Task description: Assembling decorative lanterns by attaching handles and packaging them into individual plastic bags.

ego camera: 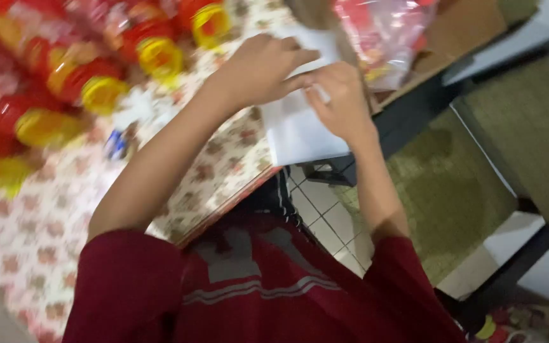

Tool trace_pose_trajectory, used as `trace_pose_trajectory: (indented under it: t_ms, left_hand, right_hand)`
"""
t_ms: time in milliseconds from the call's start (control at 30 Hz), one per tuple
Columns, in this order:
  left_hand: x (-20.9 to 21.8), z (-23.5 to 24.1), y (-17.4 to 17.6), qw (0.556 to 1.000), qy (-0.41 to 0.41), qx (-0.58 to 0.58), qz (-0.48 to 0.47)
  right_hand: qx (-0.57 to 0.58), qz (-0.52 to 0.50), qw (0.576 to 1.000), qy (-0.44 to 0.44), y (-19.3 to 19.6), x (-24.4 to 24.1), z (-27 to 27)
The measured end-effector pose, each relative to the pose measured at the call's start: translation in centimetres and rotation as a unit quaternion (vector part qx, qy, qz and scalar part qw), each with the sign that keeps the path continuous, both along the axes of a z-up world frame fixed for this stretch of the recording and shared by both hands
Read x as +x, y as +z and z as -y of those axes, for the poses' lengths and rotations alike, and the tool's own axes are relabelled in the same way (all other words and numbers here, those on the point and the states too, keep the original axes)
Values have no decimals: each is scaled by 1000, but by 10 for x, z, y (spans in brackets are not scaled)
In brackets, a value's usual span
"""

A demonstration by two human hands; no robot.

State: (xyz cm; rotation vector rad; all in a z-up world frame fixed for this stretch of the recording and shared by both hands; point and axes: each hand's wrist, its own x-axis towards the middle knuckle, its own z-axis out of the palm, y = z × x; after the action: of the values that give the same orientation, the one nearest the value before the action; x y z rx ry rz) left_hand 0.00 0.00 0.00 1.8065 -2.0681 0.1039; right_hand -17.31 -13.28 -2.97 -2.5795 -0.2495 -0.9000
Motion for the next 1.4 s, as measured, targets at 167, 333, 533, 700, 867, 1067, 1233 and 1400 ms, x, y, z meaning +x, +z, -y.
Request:
trace_pose_trajectory:
  t_ms: [167, 333, 533, 700, 867, 1067, 1233, 1400]
  left_hand:
    - [31, -173, -25, 973, 214, -11, 88]
    - [42, -311, -25, 931, 316, -169, 72]
    - [67, -410, -78, 753, 628, -41, 191]
    - [79, -444, -101, 709, 697, -55, 91]
    - [83, -462, -85, 756, 634, -161, -31]
    - [72, -481, -48, 728, 563, -341, -191]
    - [69, -509, -41, 707, 399, -513, -278]
    - [47, -564, -90, 488, 312, -662, -476]
  right_hand:
    - [-54, -68, 989, 122, -5, 82, -93]
    - [-84, -13, 972, 221, 3, 160, -189]
    - [-165, 83, 979, 85, 2, 212, -273]
    - [-162, 1, 981, 103, -10, 238, -315]
    - [-189, 22, 977, 94, -25, 245, -334]
    - [-182, -9, 980, 76, -36, 247, -338]
    - [-180, -12, 981, 78, -25, 243, -334]
    - [-162, -84, 980, 74, -19, 241, -338]
